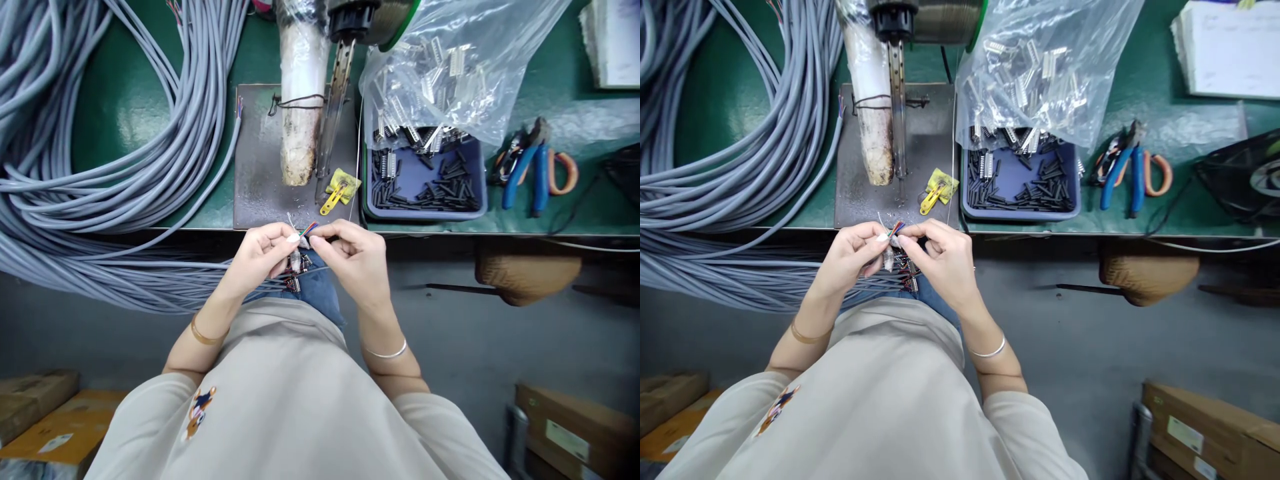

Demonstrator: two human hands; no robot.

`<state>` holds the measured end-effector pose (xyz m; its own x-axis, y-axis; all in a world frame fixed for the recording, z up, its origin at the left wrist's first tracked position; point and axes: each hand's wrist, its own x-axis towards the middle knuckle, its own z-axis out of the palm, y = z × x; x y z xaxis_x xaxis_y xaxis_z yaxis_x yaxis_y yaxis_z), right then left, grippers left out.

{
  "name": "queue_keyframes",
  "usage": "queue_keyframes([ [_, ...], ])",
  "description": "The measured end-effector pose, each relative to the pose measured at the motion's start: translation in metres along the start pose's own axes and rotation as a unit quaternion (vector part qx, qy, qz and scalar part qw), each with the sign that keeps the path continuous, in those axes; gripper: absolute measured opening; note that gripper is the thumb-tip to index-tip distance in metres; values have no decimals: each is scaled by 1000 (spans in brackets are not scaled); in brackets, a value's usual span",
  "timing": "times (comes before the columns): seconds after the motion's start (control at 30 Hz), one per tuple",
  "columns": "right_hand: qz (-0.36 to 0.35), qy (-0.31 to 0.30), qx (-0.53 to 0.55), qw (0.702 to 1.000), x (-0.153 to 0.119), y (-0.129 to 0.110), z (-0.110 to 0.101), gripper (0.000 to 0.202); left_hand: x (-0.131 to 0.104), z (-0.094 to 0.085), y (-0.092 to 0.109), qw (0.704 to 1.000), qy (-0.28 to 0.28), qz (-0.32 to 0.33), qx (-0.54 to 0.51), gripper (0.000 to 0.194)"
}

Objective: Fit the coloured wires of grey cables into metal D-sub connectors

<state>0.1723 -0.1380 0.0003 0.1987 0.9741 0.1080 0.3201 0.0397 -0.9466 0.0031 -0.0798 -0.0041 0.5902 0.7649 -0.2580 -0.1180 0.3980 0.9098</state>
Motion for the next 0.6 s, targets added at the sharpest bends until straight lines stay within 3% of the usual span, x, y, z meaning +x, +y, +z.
queue_keyframes([
  [0.47, -30, 35, 1, 999, 0, 4, 7, 8, -1, 5, -7, 999, 25, 37, 26, 35],
  [0.6, 23, 15, 61, 998, 1, 7, 6, 8, -1, 3, -5, 998, 15, 39, 44, 34],
])
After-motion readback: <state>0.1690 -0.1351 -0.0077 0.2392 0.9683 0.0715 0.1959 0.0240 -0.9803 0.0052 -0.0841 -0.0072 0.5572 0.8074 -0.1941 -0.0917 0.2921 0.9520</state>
